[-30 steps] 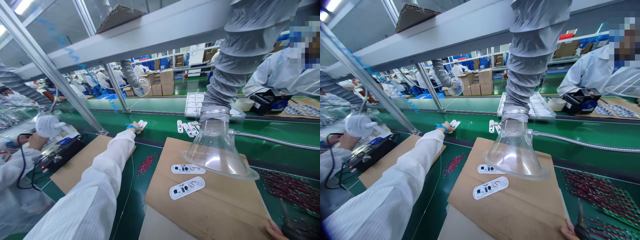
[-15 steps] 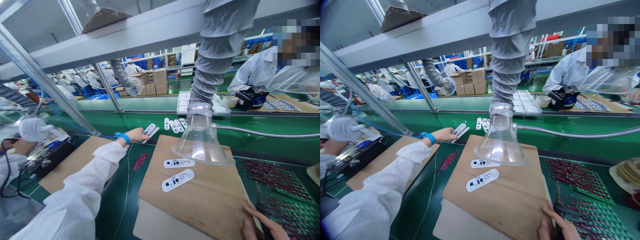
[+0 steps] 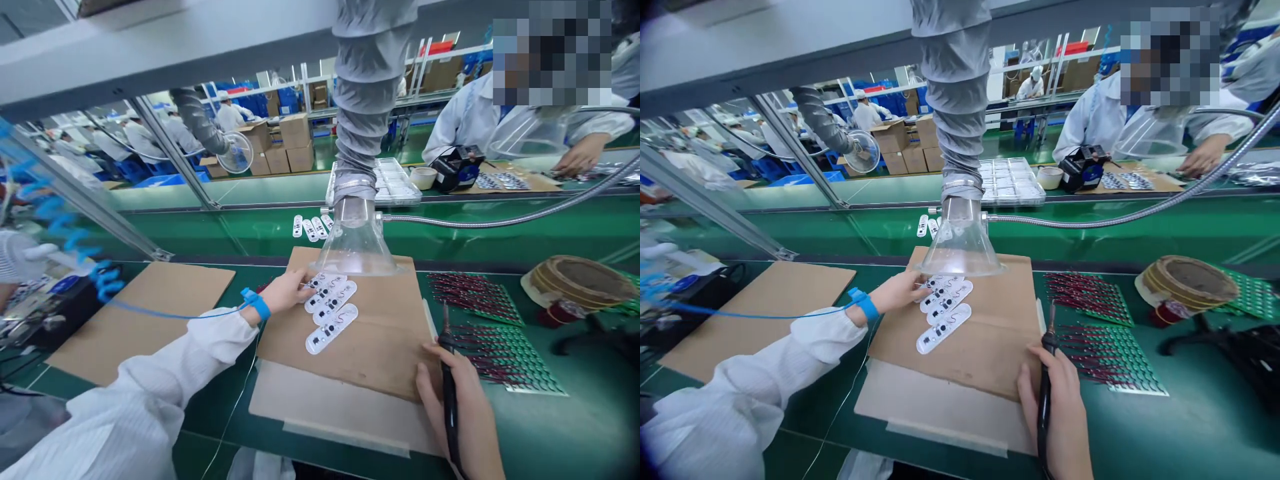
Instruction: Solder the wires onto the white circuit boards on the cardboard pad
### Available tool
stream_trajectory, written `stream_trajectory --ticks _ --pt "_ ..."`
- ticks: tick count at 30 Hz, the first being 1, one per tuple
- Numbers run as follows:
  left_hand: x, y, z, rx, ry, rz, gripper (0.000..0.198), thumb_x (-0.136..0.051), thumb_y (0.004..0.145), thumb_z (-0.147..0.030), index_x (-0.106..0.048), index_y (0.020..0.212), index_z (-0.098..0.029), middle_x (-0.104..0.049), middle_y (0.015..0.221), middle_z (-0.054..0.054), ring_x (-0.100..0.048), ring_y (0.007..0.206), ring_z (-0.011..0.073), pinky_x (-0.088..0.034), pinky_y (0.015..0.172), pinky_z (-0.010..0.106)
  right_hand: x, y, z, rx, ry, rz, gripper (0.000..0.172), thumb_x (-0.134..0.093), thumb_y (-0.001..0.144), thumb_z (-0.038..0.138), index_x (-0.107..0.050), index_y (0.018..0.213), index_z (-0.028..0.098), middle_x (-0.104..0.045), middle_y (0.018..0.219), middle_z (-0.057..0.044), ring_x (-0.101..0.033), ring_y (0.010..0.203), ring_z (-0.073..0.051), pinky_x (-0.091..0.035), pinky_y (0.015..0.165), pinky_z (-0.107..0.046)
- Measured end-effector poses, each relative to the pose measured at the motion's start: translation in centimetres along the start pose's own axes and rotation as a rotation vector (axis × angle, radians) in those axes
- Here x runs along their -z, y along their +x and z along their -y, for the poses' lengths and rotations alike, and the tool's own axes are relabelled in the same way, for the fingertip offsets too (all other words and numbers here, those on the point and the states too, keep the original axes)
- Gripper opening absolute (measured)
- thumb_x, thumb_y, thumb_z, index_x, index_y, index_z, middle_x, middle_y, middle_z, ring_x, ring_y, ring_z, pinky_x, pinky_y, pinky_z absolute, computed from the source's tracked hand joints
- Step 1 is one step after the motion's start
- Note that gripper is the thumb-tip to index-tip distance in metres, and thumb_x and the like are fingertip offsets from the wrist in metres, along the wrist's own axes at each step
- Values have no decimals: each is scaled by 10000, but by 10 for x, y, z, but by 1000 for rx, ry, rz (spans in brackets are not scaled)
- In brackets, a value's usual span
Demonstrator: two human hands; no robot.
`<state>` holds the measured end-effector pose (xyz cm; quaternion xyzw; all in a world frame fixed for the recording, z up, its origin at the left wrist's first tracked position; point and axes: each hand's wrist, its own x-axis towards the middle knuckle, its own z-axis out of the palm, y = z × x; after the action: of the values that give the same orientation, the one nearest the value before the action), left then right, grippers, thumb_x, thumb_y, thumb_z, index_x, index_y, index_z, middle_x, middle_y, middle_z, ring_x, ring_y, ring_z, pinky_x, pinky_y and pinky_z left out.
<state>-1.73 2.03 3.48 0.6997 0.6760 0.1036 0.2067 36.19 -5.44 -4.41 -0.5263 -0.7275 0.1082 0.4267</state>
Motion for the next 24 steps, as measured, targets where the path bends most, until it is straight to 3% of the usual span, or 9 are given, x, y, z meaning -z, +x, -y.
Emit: stream_trajectory --ticks 3,6,9,12,14,17,21,24 --pt "-21 -22 -17 50 -58 60 310 -638 988 -518 -622 1077 -221 -802 1023 80 -753 912 269 -486 723 336 0 -1 9 30 21 32 212 -582 1090 359 -627 1274 263 -682 1215 -97 -718 1086 -304 -589 949 -469" --pt "-35 -41 -29 63 -177 87 318 -612 1004 -551 -596 1030 -235 -795 964 56 -745 890 267 -478 732 345 -3 -10 17 56 75 115 234 -636 1072 344 -623 1298 284 -693 1261 -96 -739 1126 -300 -623 962 -451" --pt "-33 -50 -18 34 -210 14 328 -582 1018 -555 -622 1012 -229 -791 1034 77 -744 963 270 -521 831 368 -4 -23 25 128 62 289 462 -821 949 348 -626 1367 314 -702 1346 -105 -752 1196 -338 -654 973 -464" --pt "-22 -55 10 160 -59 -169 362 -522 1040 -563 -640 1035 -221 -756 1093 110 -731 1035 299 -542 880 398 -3 -27 31 136 -5 432 637 -903 867 297 -617 1435 331 -690 1393 -112 -750 1243 -367 -664 1010 -499" --pt "-16 -58 27 280 43 -244 417 -501 1039 -601 -641 1092 -212 -724 1151 131 -727 1083 326 -555 887 414 -4 -18 32 111 0 444 594 -833 936 279 -591 1477 327 -670 1436 -125 -735 1293 -366 -662 1040 -510" --pt "-13 -62 41 338 76 -206 510 -498 1019 -652 -647 1176 -191 -701 1227 157 -729 1146 350 -576 924 431 -6 7 30 103 48 409 499 -702 1046 310 -548 1520 312 -655 1452 -151 -743 1282 -355 -673 1022 -511" --pt "-11 -63 40 312 42 -173 531 -493 998 -645 -662 1179 -176 -733 1203 167 -734 1156 356 -583 976 449 -1 37 18 137 64 365 420 -636 1092 368 -561 1496 283 -673 1385 -160 -729 1265 -354 -638 1069 -548" --pt "-9 -69 34 291 -51 -151 500 -492 987 -630 -668 1126 -182 -761 1188 162 -740 1132 349 -585 987 457 8 37 4 114 -13 289 386 -638 1091 407 -589 1441 250 -668 1375 -175 -684 1304 -379 -581 1126 -607"
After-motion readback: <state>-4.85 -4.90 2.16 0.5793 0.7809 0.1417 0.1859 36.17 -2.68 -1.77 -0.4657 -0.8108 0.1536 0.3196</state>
